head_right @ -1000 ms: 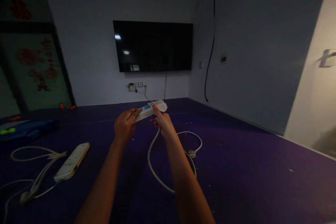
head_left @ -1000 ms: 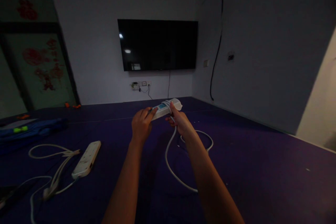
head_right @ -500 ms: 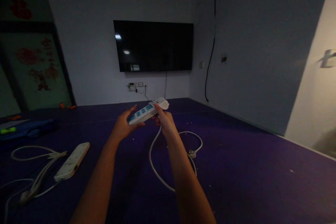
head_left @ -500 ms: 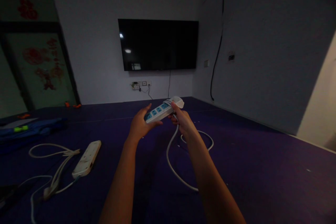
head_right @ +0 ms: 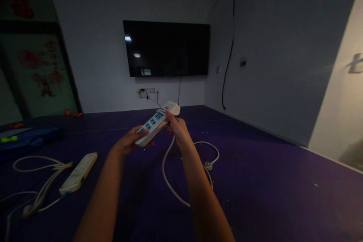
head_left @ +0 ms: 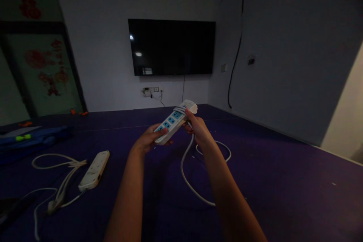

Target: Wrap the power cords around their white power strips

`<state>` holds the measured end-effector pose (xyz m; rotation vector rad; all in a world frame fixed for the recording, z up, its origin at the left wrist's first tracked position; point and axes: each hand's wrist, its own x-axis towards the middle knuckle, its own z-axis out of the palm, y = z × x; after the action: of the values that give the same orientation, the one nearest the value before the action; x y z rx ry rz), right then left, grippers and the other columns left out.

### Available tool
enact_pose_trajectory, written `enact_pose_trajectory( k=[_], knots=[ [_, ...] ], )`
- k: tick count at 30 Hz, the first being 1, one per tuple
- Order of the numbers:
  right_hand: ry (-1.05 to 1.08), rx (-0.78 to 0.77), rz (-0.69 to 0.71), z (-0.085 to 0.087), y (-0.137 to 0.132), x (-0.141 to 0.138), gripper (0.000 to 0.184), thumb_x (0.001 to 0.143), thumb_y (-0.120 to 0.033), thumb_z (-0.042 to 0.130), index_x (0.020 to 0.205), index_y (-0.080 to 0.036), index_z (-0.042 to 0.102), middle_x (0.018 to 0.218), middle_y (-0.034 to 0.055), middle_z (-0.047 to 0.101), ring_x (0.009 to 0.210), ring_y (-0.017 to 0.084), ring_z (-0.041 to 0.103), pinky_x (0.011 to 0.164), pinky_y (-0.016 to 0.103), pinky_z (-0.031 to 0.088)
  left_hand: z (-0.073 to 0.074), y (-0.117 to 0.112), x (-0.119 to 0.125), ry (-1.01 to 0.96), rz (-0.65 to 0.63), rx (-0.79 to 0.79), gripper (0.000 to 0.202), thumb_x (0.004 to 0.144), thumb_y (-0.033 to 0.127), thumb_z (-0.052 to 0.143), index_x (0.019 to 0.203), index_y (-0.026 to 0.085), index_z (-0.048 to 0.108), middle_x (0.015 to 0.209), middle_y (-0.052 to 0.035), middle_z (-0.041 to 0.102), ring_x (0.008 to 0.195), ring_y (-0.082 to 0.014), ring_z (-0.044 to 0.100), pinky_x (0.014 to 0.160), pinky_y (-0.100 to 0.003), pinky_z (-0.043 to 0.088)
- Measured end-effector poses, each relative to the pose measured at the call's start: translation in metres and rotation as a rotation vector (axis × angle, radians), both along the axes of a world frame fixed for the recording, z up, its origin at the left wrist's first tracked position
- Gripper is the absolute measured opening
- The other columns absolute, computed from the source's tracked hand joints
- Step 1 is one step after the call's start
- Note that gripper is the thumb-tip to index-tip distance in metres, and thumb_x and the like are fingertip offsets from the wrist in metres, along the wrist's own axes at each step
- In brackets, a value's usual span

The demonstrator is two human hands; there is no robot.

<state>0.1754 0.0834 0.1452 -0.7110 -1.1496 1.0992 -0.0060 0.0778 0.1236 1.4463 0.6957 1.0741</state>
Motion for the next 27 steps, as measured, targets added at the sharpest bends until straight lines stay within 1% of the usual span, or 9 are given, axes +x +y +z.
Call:
enact_pose_trajectory(
  k=[2, 4, 7, 11, 15, 18, 23, 25, 27],
  knots=[
    [0.001, -0.004, 0.019, 0.000, 0.000, 0.000, 0.049, 0.067, -0.059, 0.065, 0.059, -0.011, 0.056, 0.045, -0.0009, 0.049, 0.033, 0.002, 0.032, 0.030, 0.016, 0.019, 0.002, -0.001, 0.000, 0.003, 0.008, 0.015, 0.057, 0.057, 0.040, 0.079, 0.103, 0.013, 0.060, 0.080, -0.0059, 0.066, 0.053, -0.0146, 0.063, 0.046, -0.023, 0.048],
    [0.007, -0.013, 0.064, -0.001, 0.001, 0.001, 0.048, 0.068, -0.058, 0.064, 0.064, -0.011, 0.057, 0.046, -0.0010, 0.050, 0.033, 0.002, 0.033, 0.030, 0.016, 0.019, 0.004, -0.002, 0.000, 0.003, 0.050, 0.030, 0.050, 0.055, 0.035, 0.080, 0.095, 0.012, 0.061, 0.071, -0.0018, 0.064, 0.046, -0.0113, 0.058, 0.043, -0.023, 0.047],
    [0.018, -0.060, 0.142, -0.002, 0.001, 0.001, 0.045, 0.072, -0.057, 0.061, 0.072, -0.012, 0.058, 0.049, -0.0013, 0.053, 0.032, 0.002, 0.032, 0.030, 0.016, 0.016, 0.007, -0.003, 0.000, 0.008, 0.130, 0.057, 0.044, 0.053, 0.030, 0.080, 0.090, 0.012, 0.063, 0.066, 0.0000, 0.063, 0.046, -0.0105, 0.056, 0.044, -0.025, 0.050],
    [0.000, -0.140, 0.159, -0.001, -0.001, 0.002, 0.041, 0.078, -0.052, 0.058, 0.076, -0.012, 0.058, 0.048, -0.0001, 0.055, 0.032, 0.003, 0.035, 0.030, 0.014, 0.017, 0.010, -0.005, 0.000, 0.062, 0.249, 0.129, 0.050, 0.053, 0.027, 0.080, 0.098, 0.012, 0.064, 0.075, -0.0028, 0.066, 0.055, -0.0127, 0.060, 0.050, -0.026, 0.052],
    [-0.086, -0.185, 0.109, -0.001, -0.002, 0.003, 0.038, 0.081, -0.049, 0.057, 0.078, -0.011, 0.060, 0.049, 0.0023, 0.059, 0.033, 0.004, 0.040, 0.032, 0.015, 0.025, 0.010, -0.006, -0.003, 0.143, 0.355, 0.235, 0.061, 0.052, 0.029, 0.081, 0.107, 0.013, 0.061, 0.087, -0.0056, 0.068, 0.062, -0.0142, 0.062, 0.054, -0.027, 0.053],
    [-0.142, -0.202, 0.089, -0.002, -0.002, 0.002, 0.038, 0.082, -0.048, 0.055, 0.073, -0.011, 0.058, 0.047, 0.0031, 0.060, 0.033, 0.005, 0.043, 0.034, 0.016, 0.029, 0.010, -0.005, -0.008, 0.212, 0.431, 0.360, 0.068, 0.051, 0.033, 0.080, 0.113, 0.014, 0.059, 0.095, -0.0078, 0.068, 0.071, -0.0177, 0.064, 0.060, -0.030, 0.053],
    [-0.165, -0.248, 0.082, -0.005, 0.001, -0.001, 0.037, 0.087, -0.043, 0.051, 0.068, -0.011, 0.057, 0.042, 0.0025, 0.056, 0.033, 0.005, 0.043, 0.033, 0.015, 0.028, 0.008, 0.004, -0.016, 0.368, 0.531, 0.594, 0.064, 0.054, 0.033, 0.079, 0.112, 0.014, 0.061, 0.106, -0.0095, 0.067, 0.095, -0.0235, 0.063, 0.083, -0.035, 0.049],
    [-0.136, -0.249, 0.109, -0.005, 0.002, -0.001, 0.034, 0.088, -0.038, 0.050, 0.070, -0.010, 0.057, 0.042, 0.0017, 0.055, 0.032, 0.005, 0.041, 0.032, 0.015, 0.025, 0.006, 0.007, -0.017, 0.430, 0.595, 0.665, 0.064, 0.056, 0.032, 0.078, 0.115, 0.015, 0.059, 0.110, -0.0091, 0.066, 0.099, -0.0233, 0.061, 0.086, -0.034, 0.047],
    [-0.103, -0.256, 0.128, -0.006, 0.004, -0.001, 0.033, 0.089, -0.037, 0.049, 0.073, -0.009, 0.058, 0.043, 0.0016, 0.055, 0.032, 0.004, 0.040, 0.031, 0.014, 0.024, 0.004, 0.009, -0.016, 0.546, 0.700, 0.710, 0.061, 0.060, 0.031, 0.076, 0.118, 0.019, 0.058, 0.111, -0.0077, 0.066, 0.100, -0.0235, 0.061, 0.085, -0.033, 0.046]
  ],
)
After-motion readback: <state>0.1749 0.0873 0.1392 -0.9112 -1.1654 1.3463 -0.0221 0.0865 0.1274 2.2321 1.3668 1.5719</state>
